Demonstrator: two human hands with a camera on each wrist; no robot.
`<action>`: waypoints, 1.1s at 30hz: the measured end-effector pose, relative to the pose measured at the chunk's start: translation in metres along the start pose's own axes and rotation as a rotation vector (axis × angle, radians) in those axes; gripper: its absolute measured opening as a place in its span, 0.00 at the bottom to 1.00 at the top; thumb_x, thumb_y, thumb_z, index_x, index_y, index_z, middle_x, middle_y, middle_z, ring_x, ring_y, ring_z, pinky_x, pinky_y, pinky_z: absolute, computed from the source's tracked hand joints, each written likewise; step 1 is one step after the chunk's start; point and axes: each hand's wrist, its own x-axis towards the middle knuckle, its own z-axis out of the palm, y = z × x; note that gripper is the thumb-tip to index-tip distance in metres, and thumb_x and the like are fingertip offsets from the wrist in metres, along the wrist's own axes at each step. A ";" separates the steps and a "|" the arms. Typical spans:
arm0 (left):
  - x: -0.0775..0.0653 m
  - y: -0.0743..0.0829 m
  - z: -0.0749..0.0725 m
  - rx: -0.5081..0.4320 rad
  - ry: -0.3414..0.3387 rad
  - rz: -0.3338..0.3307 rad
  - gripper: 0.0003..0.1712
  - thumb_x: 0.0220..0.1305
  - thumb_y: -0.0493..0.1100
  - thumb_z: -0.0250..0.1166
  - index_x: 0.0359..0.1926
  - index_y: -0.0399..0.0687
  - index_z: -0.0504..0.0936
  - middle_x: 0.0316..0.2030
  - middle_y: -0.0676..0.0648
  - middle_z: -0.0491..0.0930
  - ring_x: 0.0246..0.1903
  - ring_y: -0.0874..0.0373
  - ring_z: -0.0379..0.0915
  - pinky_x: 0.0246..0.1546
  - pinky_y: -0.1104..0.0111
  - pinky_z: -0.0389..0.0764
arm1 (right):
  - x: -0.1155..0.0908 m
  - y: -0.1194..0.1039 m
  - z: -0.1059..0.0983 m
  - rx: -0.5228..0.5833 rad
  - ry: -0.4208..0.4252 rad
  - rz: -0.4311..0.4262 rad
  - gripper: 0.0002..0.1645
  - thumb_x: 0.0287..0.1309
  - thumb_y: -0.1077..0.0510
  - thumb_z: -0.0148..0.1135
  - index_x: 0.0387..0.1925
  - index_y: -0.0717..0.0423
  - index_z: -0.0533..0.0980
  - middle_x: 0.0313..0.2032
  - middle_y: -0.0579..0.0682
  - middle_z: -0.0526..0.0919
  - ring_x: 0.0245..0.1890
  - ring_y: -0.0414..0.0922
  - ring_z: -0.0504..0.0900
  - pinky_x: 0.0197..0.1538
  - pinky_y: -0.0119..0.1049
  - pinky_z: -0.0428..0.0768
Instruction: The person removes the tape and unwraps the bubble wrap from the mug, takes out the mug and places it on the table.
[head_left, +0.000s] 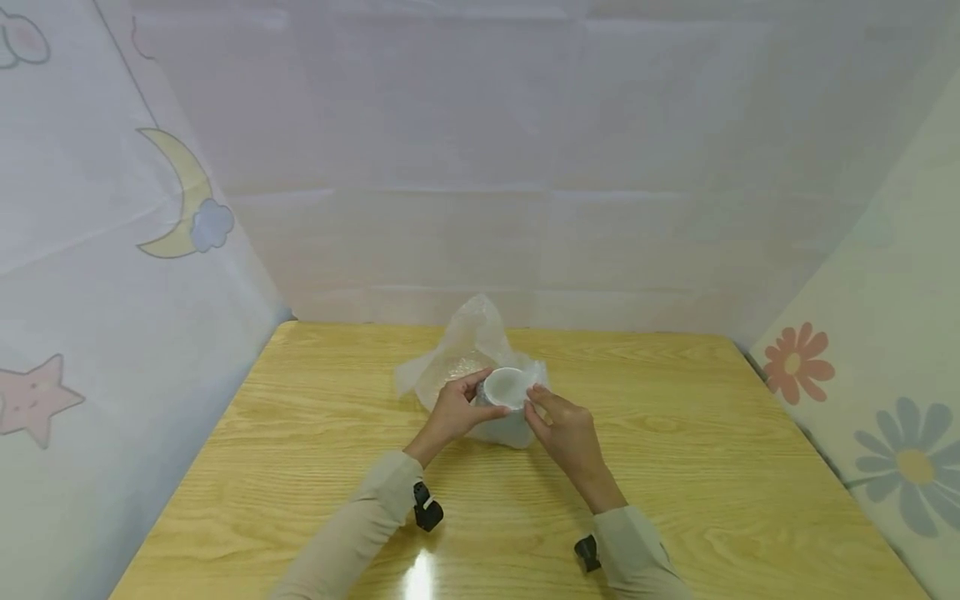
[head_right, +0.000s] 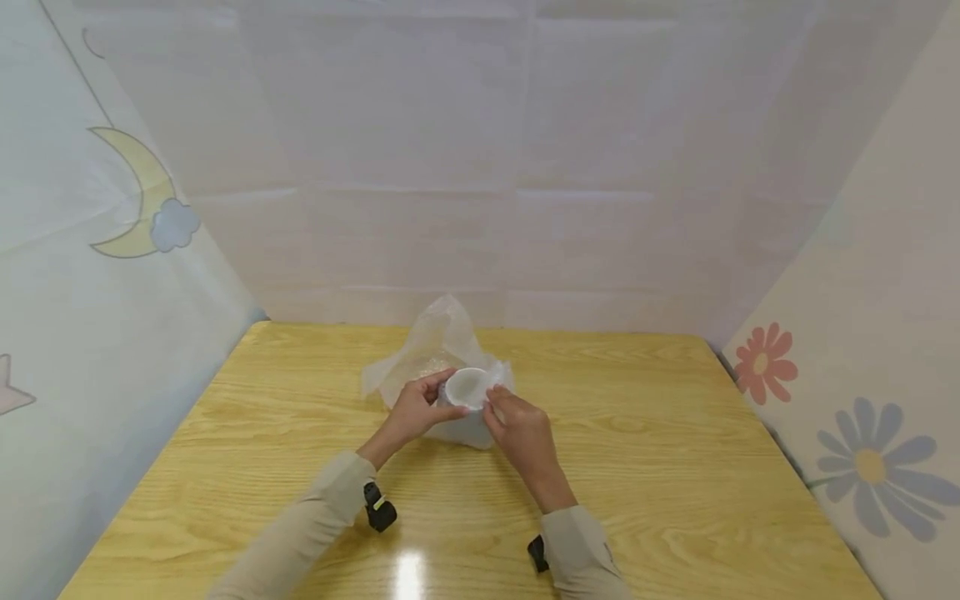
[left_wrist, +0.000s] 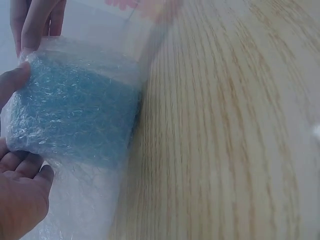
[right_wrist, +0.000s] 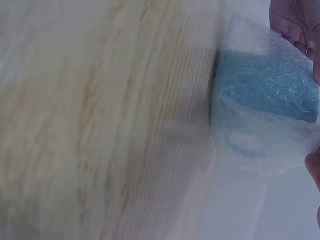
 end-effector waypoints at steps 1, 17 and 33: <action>0.000 0.000 0.000 0.004 0.000 -0.001 0.44 0.50 0.40 0.78 0.66 0.33 0.69 0.64 0.37 0.68 0.60 0.45 0.69 0.57 0.60 0.73 | 0.000 0.000 0.000 0.007 0.001 0.011 0.13 0.43 0.72 0.74 0.35 0.69 0.83 0.36 0.63 0.85 0.37 0.55 0.86 0.33 0.38 0.84; 0.000 0.002 -0.002 -0.028 -0.027 -0.034 0.47 0.49 0.41 0.78 0.67 0.34 0.66 0.65 0.40 0.67 0.62 0.48 0.67 0.57 0.62 0.72 | -0.006 0.002 0.001 0.127 0.105 0.172 0.12 0.46 0.74 0.71 0.36 0.72 0.83 0.37 0.64 0.84 0.35 0.58 0.85 0.35 0.41 0.84; -0.001 0.002 -0.004 -0.044 -0.034 -0.029 0.46 0.49 0.39 0.78 0.67 0.33 0.67 0.63 0.39 0.69 0.62 0.48 0.67 0.59 0.62 0.71 | -0.010 0.001 -0.007 0.084 0.036 0.146 0.23 0.46 0.74 0.69 0.47 0.72 0.74 0.41 0.64 0.84 0.41 0.59 0.84 0.38 0.45 0.84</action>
